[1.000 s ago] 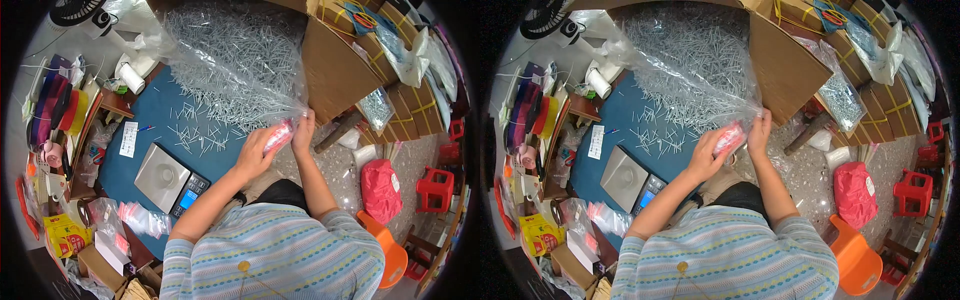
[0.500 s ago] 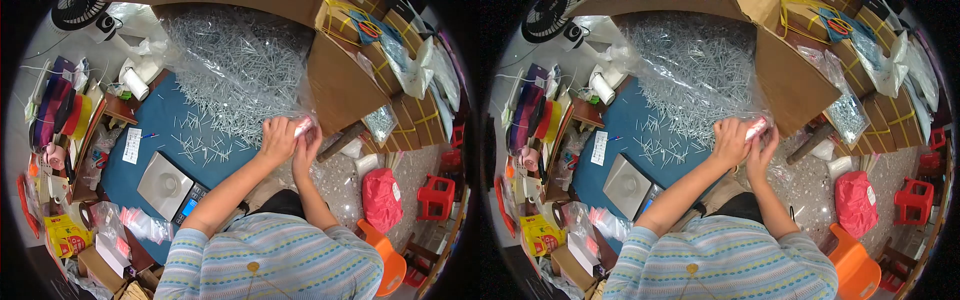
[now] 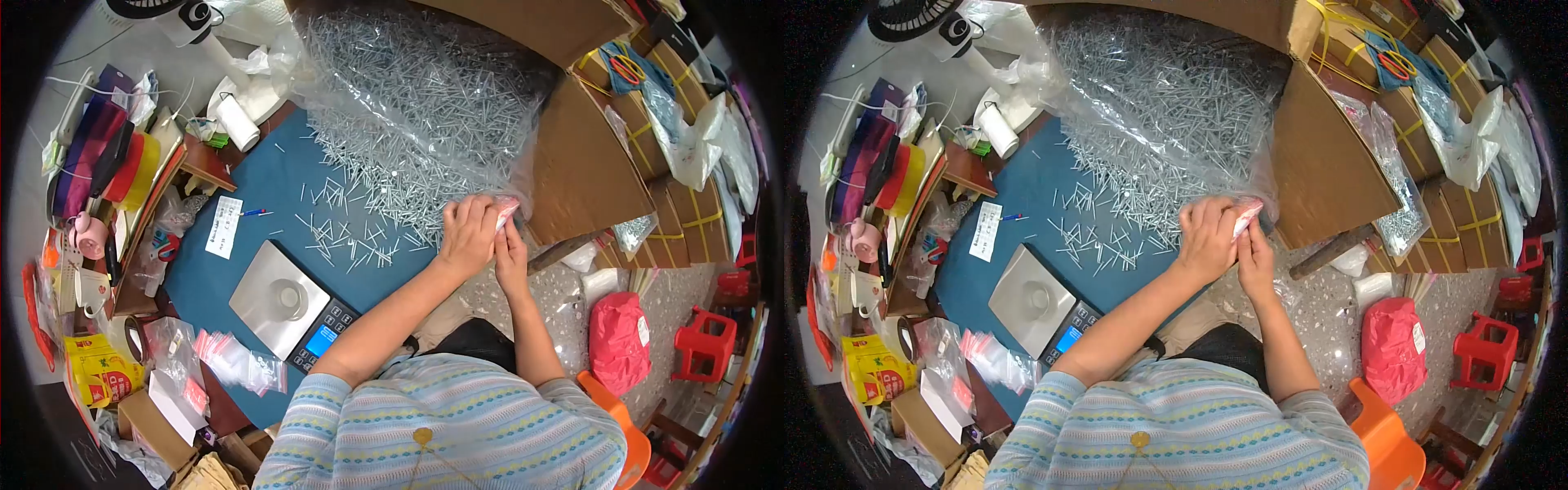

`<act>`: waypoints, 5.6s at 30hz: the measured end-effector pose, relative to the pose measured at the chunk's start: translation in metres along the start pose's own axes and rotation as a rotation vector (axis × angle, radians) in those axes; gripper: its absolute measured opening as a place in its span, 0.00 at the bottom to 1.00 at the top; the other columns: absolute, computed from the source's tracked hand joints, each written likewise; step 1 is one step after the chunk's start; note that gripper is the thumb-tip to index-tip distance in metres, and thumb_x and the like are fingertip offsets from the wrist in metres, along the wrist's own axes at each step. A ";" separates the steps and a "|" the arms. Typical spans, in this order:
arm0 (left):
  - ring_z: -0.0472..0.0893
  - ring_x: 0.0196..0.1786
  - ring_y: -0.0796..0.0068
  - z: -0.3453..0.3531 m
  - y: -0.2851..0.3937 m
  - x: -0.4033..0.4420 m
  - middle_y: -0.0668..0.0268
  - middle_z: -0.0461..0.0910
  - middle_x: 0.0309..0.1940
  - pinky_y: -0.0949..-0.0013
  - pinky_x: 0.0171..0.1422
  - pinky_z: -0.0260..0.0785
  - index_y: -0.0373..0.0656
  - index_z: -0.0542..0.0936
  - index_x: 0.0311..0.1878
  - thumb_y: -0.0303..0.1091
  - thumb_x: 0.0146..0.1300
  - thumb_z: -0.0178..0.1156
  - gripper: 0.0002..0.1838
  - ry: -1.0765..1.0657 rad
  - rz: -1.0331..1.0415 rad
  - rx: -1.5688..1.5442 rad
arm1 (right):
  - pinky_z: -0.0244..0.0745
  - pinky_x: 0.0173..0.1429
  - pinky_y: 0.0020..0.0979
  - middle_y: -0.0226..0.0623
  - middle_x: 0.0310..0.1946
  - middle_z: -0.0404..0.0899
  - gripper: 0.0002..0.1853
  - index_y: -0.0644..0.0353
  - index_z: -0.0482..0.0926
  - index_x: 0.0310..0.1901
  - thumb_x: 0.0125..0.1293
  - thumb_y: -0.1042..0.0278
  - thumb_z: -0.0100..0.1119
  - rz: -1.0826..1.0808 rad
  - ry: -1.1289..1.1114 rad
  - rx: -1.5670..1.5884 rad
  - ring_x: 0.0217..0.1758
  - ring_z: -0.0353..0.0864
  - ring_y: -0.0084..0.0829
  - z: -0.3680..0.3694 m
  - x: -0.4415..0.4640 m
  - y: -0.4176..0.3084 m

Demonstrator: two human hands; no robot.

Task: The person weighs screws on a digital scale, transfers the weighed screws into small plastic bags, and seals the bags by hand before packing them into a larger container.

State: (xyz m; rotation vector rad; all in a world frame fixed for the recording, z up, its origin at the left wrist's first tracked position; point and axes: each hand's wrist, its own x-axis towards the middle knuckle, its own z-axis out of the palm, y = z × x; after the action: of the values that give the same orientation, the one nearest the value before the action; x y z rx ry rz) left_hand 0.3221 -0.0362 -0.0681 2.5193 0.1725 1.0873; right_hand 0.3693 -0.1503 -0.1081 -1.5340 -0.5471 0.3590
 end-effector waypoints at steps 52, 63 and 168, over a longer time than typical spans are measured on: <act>0.69 0.52 0.54 -0.074 -0.034 -0.013 0.56 0.72 0.46 0.55 0.58 0.56 0.40 0.76 0.46 0.29 0.45 0.65 0.21 -0.059 -0.209 0.057 | 0.74 0.44 0.27 0.42 0.41 0.77 0.12 0.68 0.74 0.50 0.70 0.74 0.44 -0.689 0.437 -0.343 0.42 0.77 0.31 -0.090 0.010 -0.081; 0.70 0.52 0.54 -0.075 -0.036 -0.018 0.56 0.72 0.47 0.55 0.57 0.56 0.40 0.75 0.47 0.30 0.46 0.64 0.21 -0.037 -0.209 0.009 | 0.39 0.75 0.35 0.44 0.73 0.43 0.31 0.65 0.42 0.71 0.77 0.51 0.25 -0.088 0.131 -0.059 0.75 0.42 0.37 0.023 0.083 0.062; 0.72 0.41 0.56 -0.136 -0.132 -0.002 0.62 0.74 0.31 0.57 0.45 0.59 0.43 0.76 0.33 0.35 0.46 0.67 0.12 0.027 -0.322 0.235 | 0.54 0.73 0.40 0.66 0.71 0.44 0.42 0.74 0.36 0.71 0.58 0.78 0.47 -0.335 -0.422 -0.381 0.73 0.52 0.58 0.194 0.018 -0.058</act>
State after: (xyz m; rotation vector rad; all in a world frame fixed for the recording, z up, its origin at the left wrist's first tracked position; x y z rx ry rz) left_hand 0.2273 0.1251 -0.0371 2.5565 0.7250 1.0179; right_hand 0.2721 0.0206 -0.0577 -1.6982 -1.2444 0.3314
